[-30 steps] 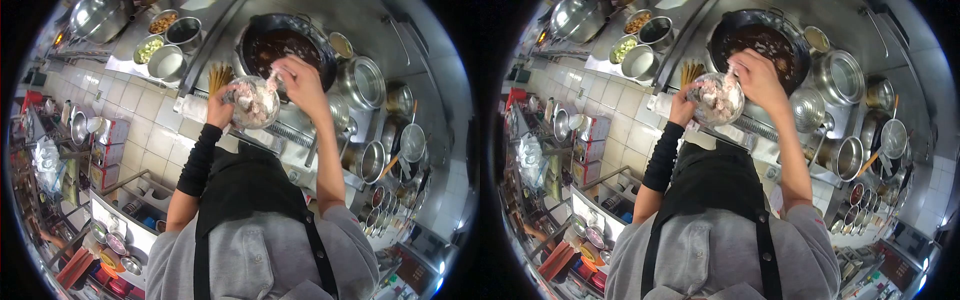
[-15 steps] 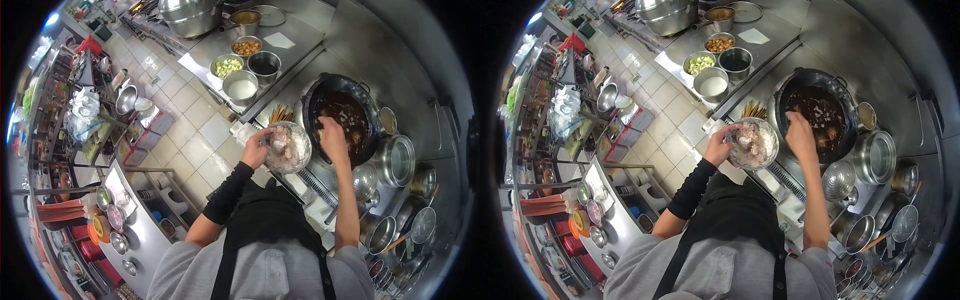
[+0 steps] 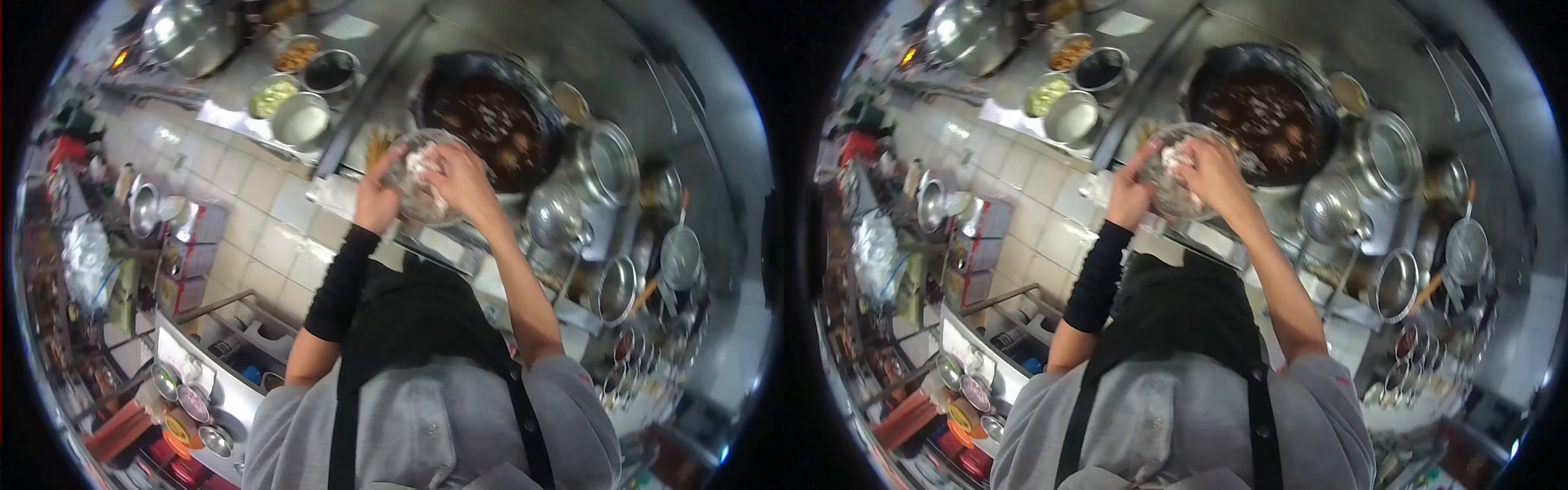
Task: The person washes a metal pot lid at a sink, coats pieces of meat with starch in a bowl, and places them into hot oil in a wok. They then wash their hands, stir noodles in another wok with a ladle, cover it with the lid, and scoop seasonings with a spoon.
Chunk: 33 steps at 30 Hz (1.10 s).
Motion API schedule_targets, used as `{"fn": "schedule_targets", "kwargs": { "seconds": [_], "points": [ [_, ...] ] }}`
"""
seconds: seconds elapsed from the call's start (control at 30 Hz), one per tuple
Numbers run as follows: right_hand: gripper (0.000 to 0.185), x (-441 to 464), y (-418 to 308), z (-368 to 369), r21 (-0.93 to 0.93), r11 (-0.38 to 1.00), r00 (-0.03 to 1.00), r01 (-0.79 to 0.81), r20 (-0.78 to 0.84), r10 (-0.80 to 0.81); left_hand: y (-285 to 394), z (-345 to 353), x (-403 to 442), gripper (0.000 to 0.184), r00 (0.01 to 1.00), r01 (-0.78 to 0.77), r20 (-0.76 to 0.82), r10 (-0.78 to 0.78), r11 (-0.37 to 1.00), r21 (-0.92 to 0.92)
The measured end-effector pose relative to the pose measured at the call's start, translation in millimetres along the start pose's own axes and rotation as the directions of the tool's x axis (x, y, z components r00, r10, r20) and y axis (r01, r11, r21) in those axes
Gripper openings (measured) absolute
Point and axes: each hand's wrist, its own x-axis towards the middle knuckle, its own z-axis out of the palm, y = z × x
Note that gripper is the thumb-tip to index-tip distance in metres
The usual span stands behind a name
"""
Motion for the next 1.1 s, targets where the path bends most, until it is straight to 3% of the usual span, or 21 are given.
{"fn": "schedule_targets", "kwargs": {
  "seconds": [0.03,0.13,0.23,0.33,0.43,0.53,0.63,0.67,0.8,0.9,0.93,1.03,1.07,1.1],
  "points": [
    [0.031,-3.3,15.8,7.9,-0.065,0.991,0.983,0.114,-0.14,-0.122,-6.1,1.7,4.0,0.076,0.996,-0.083,0.03,0.083,0.996,0.018],
    [0.03,-13.5,33.5,16.8,-0.175,0.965,0.969,0.195,-0.114,-0.217,-8.5,13.3,3.5,0.077,0.99,-0.134,0.055,0.131,0.99,0.042],
    [0.028,-15.3,44.1,17.5,-0.131,0.962,0.967,0.239,-0.06,-0.248,-5.2,20.7,0.3,0.07,0.998,0.023,0.06,-0.017,0.995,-0.094],
    [0.028,-10.4,45.5,19.8,-0.21,0.976,0.989,0.063,-0.119,-0.089,-13.4,27.3,4.1,0.068,0.99,-0.121,0.077,0.116,0.991,0.063],
    [0.024,-10.6,33.6,8.8,-0.114,0.993,0.981,-0.021,-0.194,-0.002,-20.2,29.6,15.9,0.066,0.972,-0.21,0.134,0.191,0.967,0.143],
    [0.022,-12.0,15.2,-11.2,0.117,0.985,0.989,-0.124,-0.067,0.133,-27.7,39.9,24.9,0.055,0.98,-0.192,0.107,0.17,0.946,0.261],
    [0.019,-11.6,27.1,-13.1,0.259,0.955,0.981,0.142,-0.163,-0.102,-20.2,48.3,35.1,0.041,0.989,-0.11,0.129,0.067,0.924,0.366],
    [0.021,-13.5,28.8,-15.1,0.295,0.942,0.971,0.159,-0.218,-0.095,-16.7,52.4,36.2,0.03,0.991,-0.123,0.091,0.094,0.897,0.424],
    [0.019,-22.7,14.0,-41.2,0.279,0.954,0.953,0.108,-0.302,-0.02,-13.0,64.7,41.5,0.027,0.968,-0.239,0.068,0.243,0.797,0.555],
    [0.018,-19.4,10.5,-54.8,0.301,0.922,0.869,0.245,-0.489,-0.072,-34.1,64.0,43.5,0.026,0.997,-0.075,0.053,0.056,0.866,0.495],
    [0.02,-19.2,9.3,-63.3,0.239,0.945,0.873,0.222,-0.48,-0.083,-36.9,61.7,40.1,0.031,0.98,-0.2,0.093,0.178,0.812,0.549],
    [0.022,-20.4,20.4,-70.5,0.183,0.967,0.946,0.176,-0.302,-0.115,-33.0,62.3,30.9,0.032,0.995,0.084,0.035,-0.098,0.957,0.278],
    [0.024,-19.8,28.5,-64.0,0.234,0.963,0.964,0.133,-0.256,-0.071,-62.8,52.3,40.8,0.037,0.989,-0.144,0.07,0.128,0.922,0.358],
    [0.025,-20.0,28.7,-63.3,0.241,0.968,0.977,0.073,-0.211,-0.022,-57.7,55.8,40.0,0.04,0.991,-0.137,0.05,0.128,0.944,0.301]
  ]
}}
